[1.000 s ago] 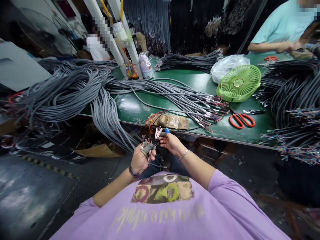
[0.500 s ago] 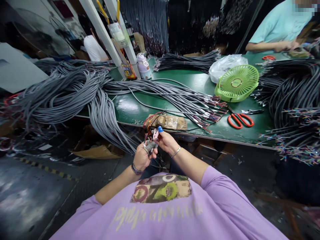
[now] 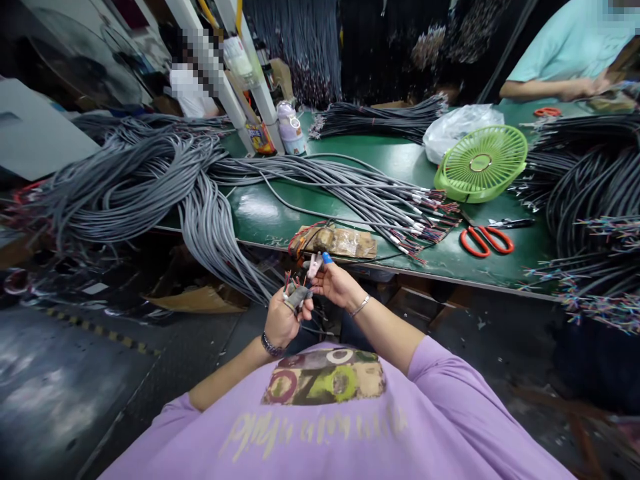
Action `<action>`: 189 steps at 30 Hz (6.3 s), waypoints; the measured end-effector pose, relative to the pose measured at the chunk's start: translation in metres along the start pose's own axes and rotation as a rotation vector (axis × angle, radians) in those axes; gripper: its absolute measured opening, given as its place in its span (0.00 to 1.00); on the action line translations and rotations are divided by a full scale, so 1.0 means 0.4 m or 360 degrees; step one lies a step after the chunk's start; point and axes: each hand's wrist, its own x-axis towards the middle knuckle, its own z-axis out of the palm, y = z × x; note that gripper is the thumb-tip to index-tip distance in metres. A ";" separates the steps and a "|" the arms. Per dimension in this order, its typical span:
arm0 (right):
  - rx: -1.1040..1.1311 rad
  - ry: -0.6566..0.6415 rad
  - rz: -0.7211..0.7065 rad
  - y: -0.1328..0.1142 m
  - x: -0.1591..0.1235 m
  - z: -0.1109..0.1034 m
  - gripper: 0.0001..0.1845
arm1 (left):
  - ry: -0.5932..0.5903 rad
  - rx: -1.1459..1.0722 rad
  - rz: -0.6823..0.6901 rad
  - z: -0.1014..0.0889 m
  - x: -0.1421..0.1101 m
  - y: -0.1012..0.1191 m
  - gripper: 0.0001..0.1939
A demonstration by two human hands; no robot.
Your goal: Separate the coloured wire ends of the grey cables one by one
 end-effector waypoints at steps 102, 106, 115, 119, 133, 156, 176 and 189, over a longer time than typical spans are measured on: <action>-0.0682 0.0055 -0.0213 0.046 -0.068 -0.005 0.18 | -0.0096 0.0244 0.0014 -0.026 -0.003 -0.032 0.14; -0.0814 0.0076 -0.0238 0.041 -0.070 -0.004 0.17 | -0.0202 0.0290 -0.0060 -0.029 -0.004 -0.033 0.14; -0.0193 0.0348 -0.0041 0.013 -0.027 -0.012 0.17 | 0.0055 0.0053 0.0116 -0.016 0.011 -0.004 0.12; -0.0204 0.0160 -0.0068 -0.008 -0.007 0.001 0.20 | 0.0038 0.0031 0.0109 -0.001 0.023 0.001 0.13; -0.0078 0.0171 -0.0141 0.013 0.021 -0.007 0.22 | 0.0019 0.0122 0.0017 0.010 0.034 -0.016 0.14; -0.0814 0.0215 -0.0316 0.070 -0.138 -0.057 0.15 | -0.0161 0.0305 -0.0273 -0.062 -0.046 -0.065 0.16; -0.1208 0.0289 -0.0520 0.078 -0.157 -0.039 0.15 | -0.0102 0.0671 0.0120 -0.040 -0.094 -0.051 0.11; -0.1174 0.0436 -0.0675 0.052 -0.119 -0.035 0.17 | -0.0279 0.0451 -0.0333 -0.036 -0.070 -0.051 0.15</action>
